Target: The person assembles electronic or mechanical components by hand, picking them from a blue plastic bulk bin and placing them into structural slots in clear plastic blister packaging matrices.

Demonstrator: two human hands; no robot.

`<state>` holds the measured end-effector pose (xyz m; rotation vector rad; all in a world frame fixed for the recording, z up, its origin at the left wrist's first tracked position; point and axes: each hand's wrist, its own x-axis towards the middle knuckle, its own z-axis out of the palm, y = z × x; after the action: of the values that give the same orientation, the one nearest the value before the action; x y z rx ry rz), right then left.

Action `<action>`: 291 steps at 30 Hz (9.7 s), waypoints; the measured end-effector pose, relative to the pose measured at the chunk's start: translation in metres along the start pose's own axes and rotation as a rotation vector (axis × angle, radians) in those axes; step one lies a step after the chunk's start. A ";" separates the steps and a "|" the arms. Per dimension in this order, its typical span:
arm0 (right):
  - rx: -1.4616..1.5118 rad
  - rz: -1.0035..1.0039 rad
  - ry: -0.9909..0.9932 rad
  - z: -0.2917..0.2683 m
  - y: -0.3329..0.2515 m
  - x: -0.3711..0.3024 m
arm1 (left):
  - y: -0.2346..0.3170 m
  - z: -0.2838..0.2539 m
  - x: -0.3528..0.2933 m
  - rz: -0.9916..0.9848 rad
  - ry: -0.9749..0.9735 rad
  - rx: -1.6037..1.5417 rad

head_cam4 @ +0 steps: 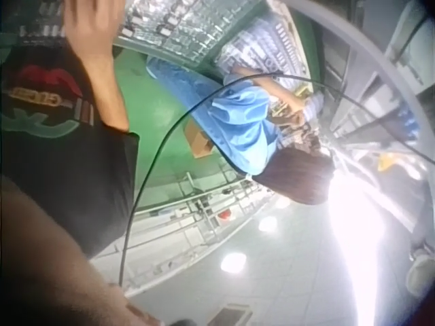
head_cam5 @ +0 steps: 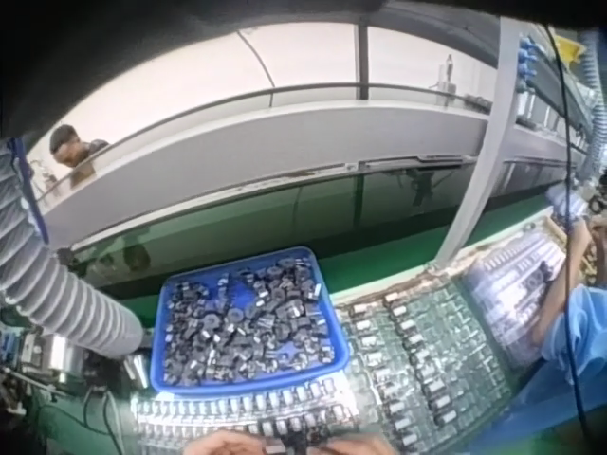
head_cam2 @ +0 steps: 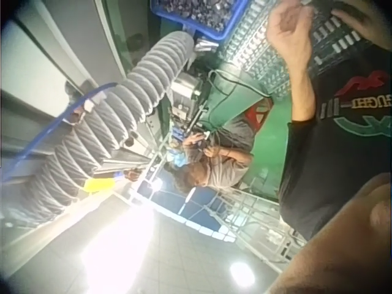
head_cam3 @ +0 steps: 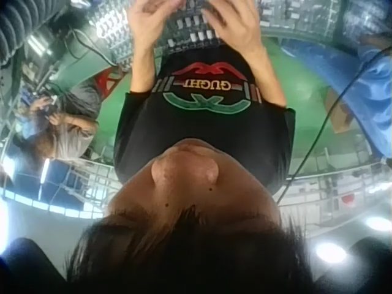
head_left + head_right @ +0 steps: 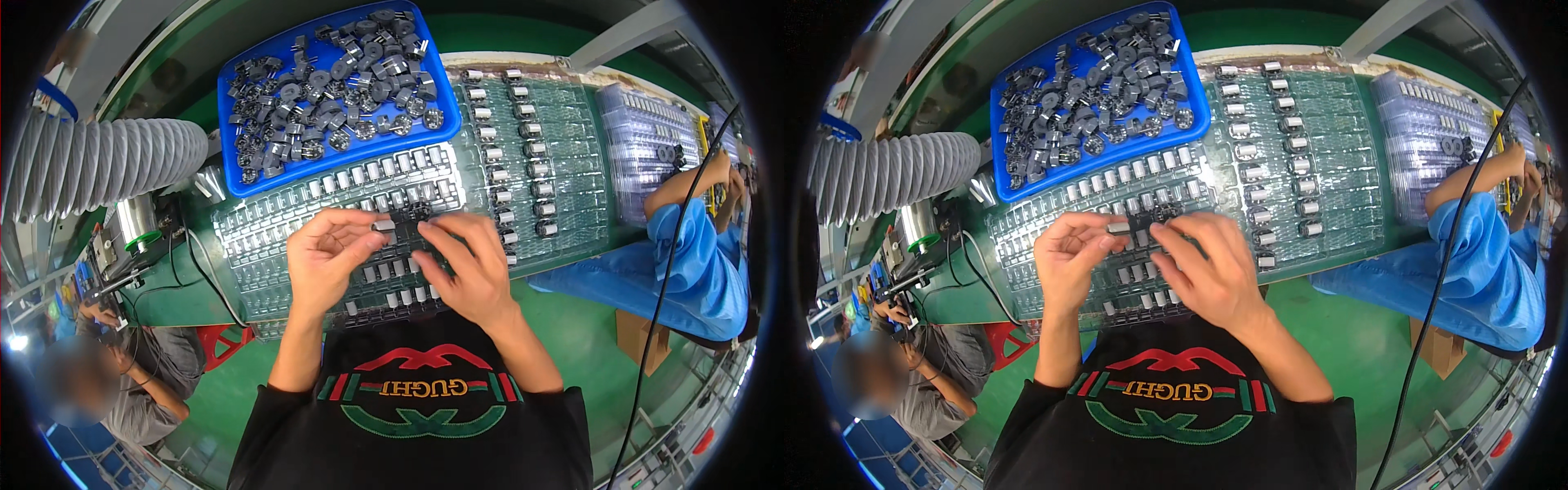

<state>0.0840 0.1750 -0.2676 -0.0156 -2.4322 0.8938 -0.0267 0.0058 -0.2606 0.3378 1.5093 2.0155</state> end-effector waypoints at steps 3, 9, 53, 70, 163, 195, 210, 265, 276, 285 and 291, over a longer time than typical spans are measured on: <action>0.089 0.015 0.050 -0.003 -0.011 -0.003 | -0.001 0.013 -0.005 -0.070 -0.048 0.094; 0.168 0.147 0.216 -0.006 -0.007 -0.027 | -0.007 0.022 -0.002 -0.078 -0.262 0.351; 0.567 0.098 0.332 -0.047 -0.057 0.011 | 0.017 0.037 -0.003 0.104 -0.466 -0.572; 0.479 -0.006 0.259 -0.057 -0.057 0.017 | 0.029 0.040 -0.014 0.123 -0.363 -0.490; -0.411 0.426 -0.155 -0.124 0.056 -0.059 | -0.026 0.088 -0.009 0.552 -0.775 1.142; -0.296 0.142 -0.163 0.016 0.016 0.030 | -0.006 0.012 0.069 0.488 -0.235 1.182; 0.401 0.304 -0.063 -0.012 -0.012 0.034 | 0.018 0.007 0.123 0.598 -0.265 1.477; 0.577 0.387 -0.318 -0.007 -0.015 -0.010 | 0.125 0.067 -0.033 0.833 -0.717 0.381; 0.687 0.423 -0.169 -0.010 -0.010 -0.006 | 0.067 0.026 0.015 0.099 -0.191 -0.214; 1.096 0.394 0.019 -0.029 -0.022 0.025 | 0.045 0.031 0.015 -0.283 -0.009 -0.957; 0.939 0.313 0.015 -0.031 -0.032 0.036 | 0.042 0.043 0.004 -0.022 -0.023 -0.417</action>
<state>0.0742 0.1752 -0.2107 -0.0579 -1.7974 2.0701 -0.0201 0.0343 -0.2085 0.1706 1.0359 2.2338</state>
